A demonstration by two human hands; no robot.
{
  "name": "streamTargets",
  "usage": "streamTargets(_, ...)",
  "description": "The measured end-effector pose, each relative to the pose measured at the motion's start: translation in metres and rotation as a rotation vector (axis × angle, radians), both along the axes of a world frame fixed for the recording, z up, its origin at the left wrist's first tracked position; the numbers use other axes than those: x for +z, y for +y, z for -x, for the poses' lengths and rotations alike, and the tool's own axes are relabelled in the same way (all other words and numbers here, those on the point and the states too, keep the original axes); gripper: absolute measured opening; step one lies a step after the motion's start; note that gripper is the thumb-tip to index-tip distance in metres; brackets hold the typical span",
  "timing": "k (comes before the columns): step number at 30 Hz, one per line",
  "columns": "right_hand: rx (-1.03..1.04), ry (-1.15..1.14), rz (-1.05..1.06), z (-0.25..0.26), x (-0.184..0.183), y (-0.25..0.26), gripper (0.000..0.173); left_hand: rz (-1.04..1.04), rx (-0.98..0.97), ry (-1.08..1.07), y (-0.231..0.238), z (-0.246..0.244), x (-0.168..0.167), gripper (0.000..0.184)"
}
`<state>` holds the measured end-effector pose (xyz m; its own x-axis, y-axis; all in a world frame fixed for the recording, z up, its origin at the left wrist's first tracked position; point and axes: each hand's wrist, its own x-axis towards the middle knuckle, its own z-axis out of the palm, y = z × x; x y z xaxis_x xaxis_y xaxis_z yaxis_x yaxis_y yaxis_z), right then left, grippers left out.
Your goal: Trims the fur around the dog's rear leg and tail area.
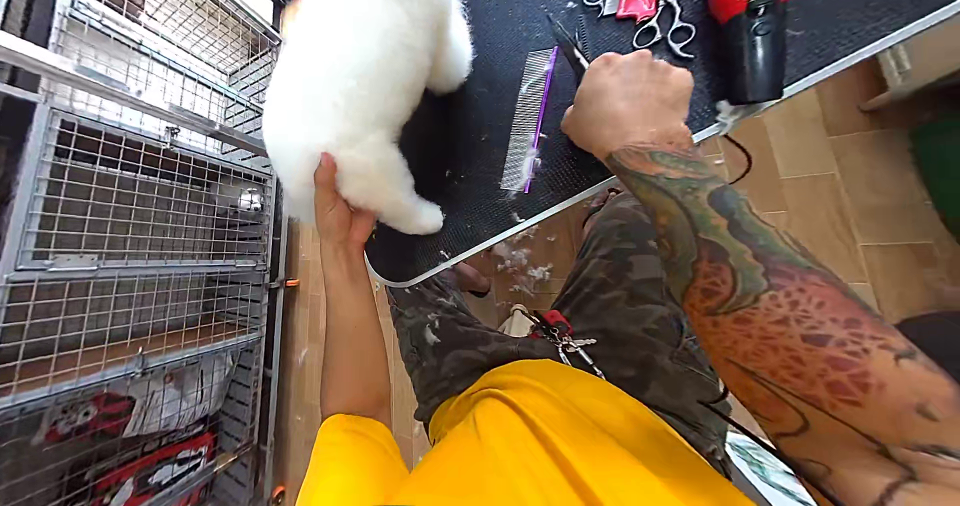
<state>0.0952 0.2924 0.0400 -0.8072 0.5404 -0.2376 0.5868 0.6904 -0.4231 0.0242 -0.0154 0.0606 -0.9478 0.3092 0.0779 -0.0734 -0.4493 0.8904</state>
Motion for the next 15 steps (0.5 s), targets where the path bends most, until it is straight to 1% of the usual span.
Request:
streamTargets(1,0.009,0.021,0.01,-0.002,0.004,-0.007,0.037,0.01,-0.009,-0.007,-0.002,-0.001,-0.002,0.052)
streamTargets(4,0.093,0.0,0.089,-0.011,0.004,-0.04,0.059,0.043,-0.001,-0.047,-0.004,-0.003,-0.006,0.049)
streamTargets(5,0.12,-0.028,0.098,-0.012,0.0,-0.052,0.061,0.047,0.007,-0.051,-0.004,-0.004,-0.006,0.049)
streamTargets(8,0.104,-0.06,0.113,-0.014,-0.011,-0.073,0.049,0.052,0.033,-0.051,-0.003,-0.003,-0.007,0.045)
streamTargets(12,0.025,-0.103,0.202,-0.009,-0.021,-0.067,0.049,0.056,0.026,-0.051,-0.005,-0.003,-0.009,0.04)
streamTargets(13,0.025,-0.103,0.213,-0.011,-0.022,-0.067,0.045,0.054,0.018,-0.049,-0.006,-0.004,-0.009,0.04)
streamTargets(14,0.029,-0.066,0.231,-0.016,-0.023,-0.07,0.038,0.054,0.007,-0.045,-0.008,-0.005,-0.01,0.041)
streamTargets(15,0.033,0.023,0.258,-0.027,-0.026,-0.074,0.032,0.049,-0.004,-0.039,-0.01,-0.005,-0.01,0.042)
